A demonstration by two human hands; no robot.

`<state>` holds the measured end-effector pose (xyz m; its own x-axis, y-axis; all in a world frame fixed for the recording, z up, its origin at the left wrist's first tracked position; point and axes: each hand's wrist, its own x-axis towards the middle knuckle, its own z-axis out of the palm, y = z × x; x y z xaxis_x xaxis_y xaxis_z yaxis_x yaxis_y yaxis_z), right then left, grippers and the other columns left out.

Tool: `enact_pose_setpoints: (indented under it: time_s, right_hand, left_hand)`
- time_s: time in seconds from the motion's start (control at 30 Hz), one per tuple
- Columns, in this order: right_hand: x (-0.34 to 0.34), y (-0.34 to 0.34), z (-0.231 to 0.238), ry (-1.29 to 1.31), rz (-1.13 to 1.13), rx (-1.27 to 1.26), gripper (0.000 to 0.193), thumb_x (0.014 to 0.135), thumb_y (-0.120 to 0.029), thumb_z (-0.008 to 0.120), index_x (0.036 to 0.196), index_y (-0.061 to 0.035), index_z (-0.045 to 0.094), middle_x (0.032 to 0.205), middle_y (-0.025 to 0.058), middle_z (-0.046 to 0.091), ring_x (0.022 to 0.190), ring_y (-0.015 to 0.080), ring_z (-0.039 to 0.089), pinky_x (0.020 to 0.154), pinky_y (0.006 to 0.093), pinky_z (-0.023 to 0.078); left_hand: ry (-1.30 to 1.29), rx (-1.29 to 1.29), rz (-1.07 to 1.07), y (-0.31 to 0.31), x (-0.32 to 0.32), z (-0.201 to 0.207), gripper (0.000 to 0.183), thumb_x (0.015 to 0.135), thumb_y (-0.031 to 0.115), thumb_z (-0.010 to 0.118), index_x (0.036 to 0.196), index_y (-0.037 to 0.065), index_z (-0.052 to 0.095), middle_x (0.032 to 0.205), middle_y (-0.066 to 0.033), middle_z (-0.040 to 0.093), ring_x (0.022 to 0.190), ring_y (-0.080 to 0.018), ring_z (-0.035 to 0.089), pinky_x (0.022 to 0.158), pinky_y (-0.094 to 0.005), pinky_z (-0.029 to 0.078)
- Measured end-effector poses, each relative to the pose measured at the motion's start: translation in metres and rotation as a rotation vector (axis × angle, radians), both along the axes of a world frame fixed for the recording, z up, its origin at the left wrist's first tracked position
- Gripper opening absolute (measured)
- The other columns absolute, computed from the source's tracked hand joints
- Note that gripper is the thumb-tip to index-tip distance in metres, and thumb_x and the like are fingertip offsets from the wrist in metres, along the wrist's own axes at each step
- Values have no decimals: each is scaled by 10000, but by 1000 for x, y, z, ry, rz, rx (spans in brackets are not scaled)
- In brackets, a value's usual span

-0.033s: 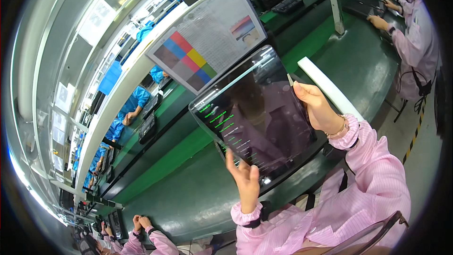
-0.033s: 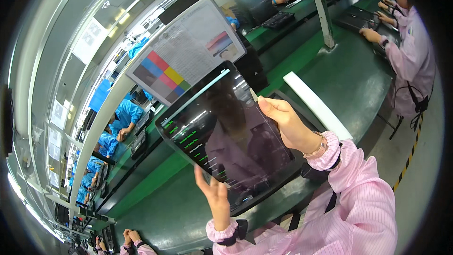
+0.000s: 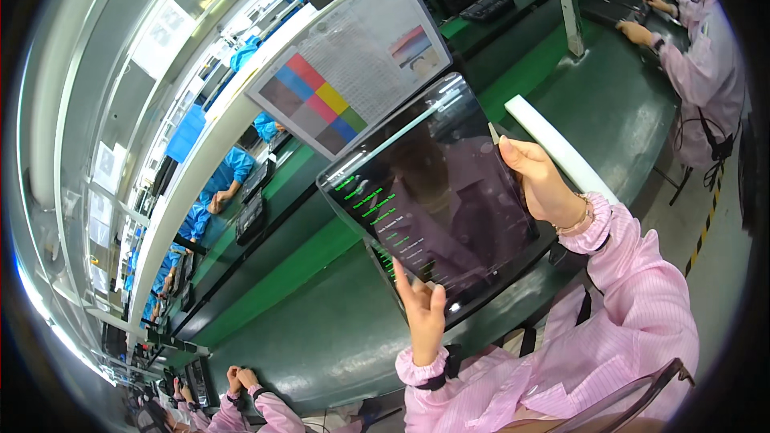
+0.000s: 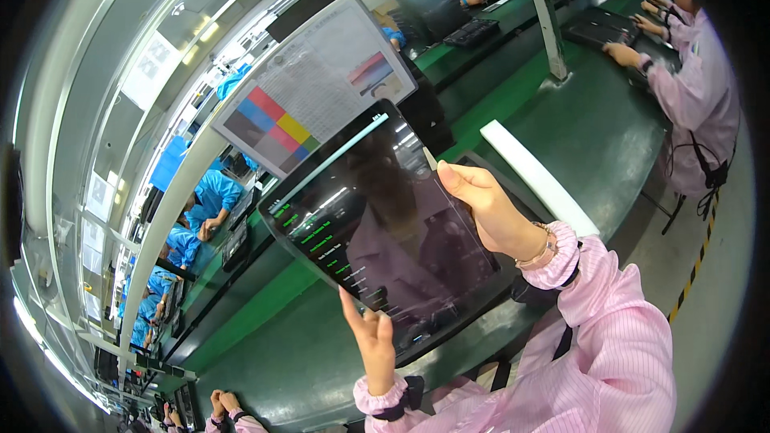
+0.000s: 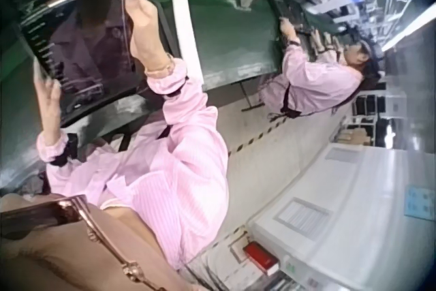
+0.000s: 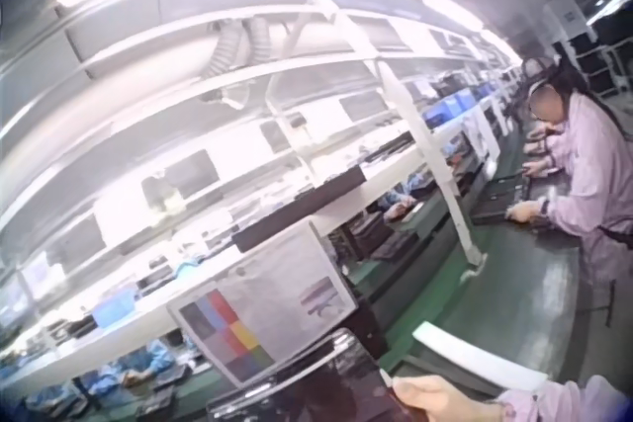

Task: Testing and inspecting electronic components on an assembly line using a tablet device and a white diffuser card.

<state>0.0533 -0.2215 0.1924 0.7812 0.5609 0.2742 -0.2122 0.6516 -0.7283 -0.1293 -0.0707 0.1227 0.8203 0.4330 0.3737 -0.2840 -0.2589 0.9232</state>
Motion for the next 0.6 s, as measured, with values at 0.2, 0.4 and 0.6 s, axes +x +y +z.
enact_pose_setpoints:
  time_s: [0.2, 0.4, 0.6]
  right_hand:
    - [9, -2, -10, -107, 0, -10, 300, 987, -280, 461, 1016, -24, 614, 958, -28, 615, 844, 17, 530, 772, 202, 423]
    - [2, 2, -4, -102, 95, 58, 339, 991, -280, 447, 1089, 1, 608, 1015, 18, 642, 909, 56, 563, 828, 216, 429]
    - [0, 5, 0, -128, 112, 62, 375, 996, -292, 426, 1112, 17, 604, 1053, 52, 644, 949, 88, 572, 863, 237, 429]
  left_hand:
    - [77, -225, -91, -9, -27, -17, 758, 918, -18, 446, 1480, 136, -39, 1182, -213, 518, 891, -345, 646, 734, -387, 552]
    - [57, -216, 62, -15, -29, -15, 728, 916, -1, 466, 1480, 93, 15, 997, -192, 577, 781, -309, 658, 683, -356, 549]
    - [30, -223, 178, -19, -27, -15, 716, 913, 21, 494, 1477, 61, 54, 865, -135, 587, 680, -232, 640, 647, -334, 544]
